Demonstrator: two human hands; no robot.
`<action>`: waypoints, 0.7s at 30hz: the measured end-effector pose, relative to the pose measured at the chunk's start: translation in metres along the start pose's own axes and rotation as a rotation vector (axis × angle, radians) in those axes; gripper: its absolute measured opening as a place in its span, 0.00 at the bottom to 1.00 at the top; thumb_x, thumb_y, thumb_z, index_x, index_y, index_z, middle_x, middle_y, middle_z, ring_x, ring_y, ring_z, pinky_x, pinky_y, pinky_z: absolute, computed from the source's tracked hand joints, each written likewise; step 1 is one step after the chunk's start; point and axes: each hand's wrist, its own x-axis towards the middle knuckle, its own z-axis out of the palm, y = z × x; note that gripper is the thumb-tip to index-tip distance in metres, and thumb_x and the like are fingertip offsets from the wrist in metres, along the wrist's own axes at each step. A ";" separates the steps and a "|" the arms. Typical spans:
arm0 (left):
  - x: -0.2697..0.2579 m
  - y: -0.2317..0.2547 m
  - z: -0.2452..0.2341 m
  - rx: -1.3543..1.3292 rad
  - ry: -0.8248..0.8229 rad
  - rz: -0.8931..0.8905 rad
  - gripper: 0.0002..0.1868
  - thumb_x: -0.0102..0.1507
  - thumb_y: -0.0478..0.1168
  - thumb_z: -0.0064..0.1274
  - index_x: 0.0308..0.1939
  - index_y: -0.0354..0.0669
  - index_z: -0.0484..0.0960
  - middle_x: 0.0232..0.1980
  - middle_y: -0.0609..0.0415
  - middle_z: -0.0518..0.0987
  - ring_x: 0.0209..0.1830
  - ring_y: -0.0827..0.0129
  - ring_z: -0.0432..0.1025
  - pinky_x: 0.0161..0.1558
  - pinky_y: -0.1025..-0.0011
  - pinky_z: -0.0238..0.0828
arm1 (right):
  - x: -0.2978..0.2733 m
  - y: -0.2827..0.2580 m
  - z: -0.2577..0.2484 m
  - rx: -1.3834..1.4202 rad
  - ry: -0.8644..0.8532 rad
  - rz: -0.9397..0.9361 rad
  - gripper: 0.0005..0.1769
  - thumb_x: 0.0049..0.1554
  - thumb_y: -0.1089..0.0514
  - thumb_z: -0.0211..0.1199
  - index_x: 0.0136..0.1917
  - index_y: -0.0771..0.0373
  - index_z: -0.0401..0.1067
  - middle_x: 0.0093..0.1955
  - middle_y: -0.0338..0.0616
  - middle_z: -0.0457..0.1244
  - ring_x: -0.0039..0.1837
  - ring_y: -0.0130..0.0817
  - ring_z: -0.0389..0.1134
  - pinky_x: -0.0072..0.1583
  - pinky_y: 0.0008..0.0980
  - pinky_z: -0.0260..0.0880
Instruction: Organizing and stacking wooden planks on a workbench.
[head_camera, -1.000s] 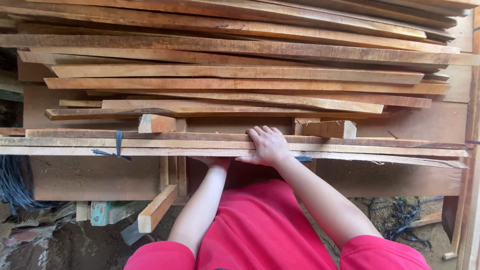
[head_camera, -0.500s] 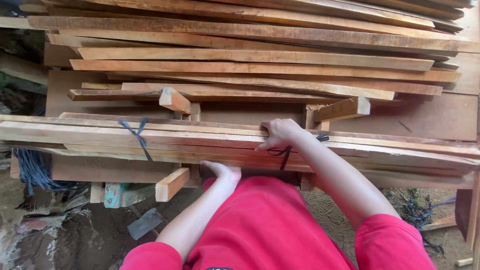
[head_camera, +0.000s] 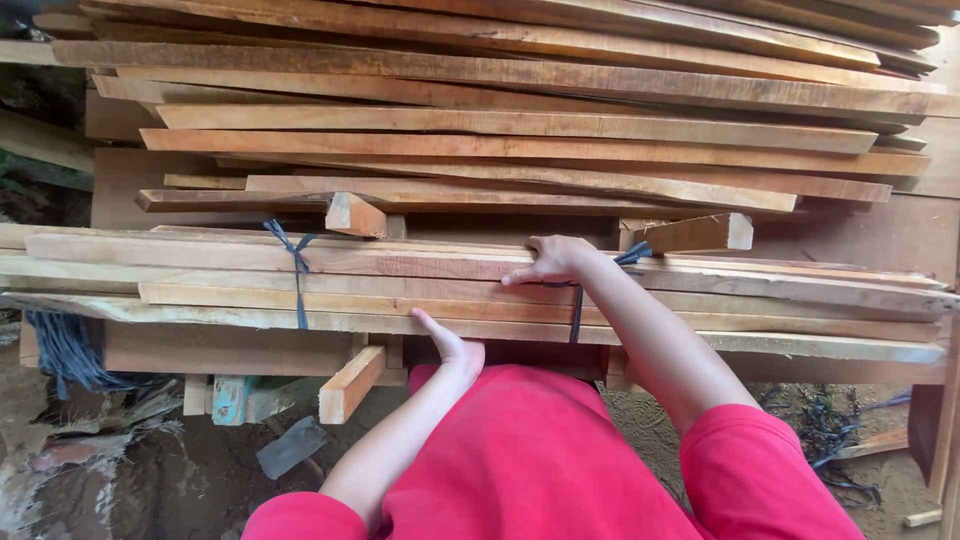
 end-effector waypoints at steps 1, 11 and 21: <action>0.003 -0.001 0.002 -0.002 0.002 -0.001 0.59 0.54 0.88 0.45 0.81 0.71 0.47 0.85 0.62 0.47 0.84 0.60 0.46 0.82 0.49 0.35 | 0.010 0.005 0.000 -0.002 -0.003 0.000 0.64 0.35 0.07 0.60 0.71 0.51 0.68 0.68 0.49 0.66 0.74 0.45 0.64 0.72 0.46 0.64; -0.042 0.012 0.002 -0.054 -0.013 0.005 0.67 0.49 0.88 0.46 0.83 0.62 0.42 0.86 0.58 0.43 0.85 0.59 0.42 0.84 0.53 0.34 | -0.071 -0.025 0.001 -0.091 0.116 0.038 0.60 0.38 0.09 0.57 0.68 0.52 0.71 0.68 0.47 0.67 0.72 0.44 0.66 0.69 0.47 0.67; -0.227 0.035 0.065 -0.103 -0.206 0.012 0.63 0.47 0.83 0.44 0.81 0.64 0.52 0.79 0.60 0.59 0.78 0.61 0.56 0.79 0.54 0.49 | -0.241 -0.040 -0.053 -0.288 0.408 0.048 0.56 0.43 0.10 0.54 0.69 0.51 0.70 0.62 0.47 0.70 0.66 0.50 0.71 0.63 0.50 0.70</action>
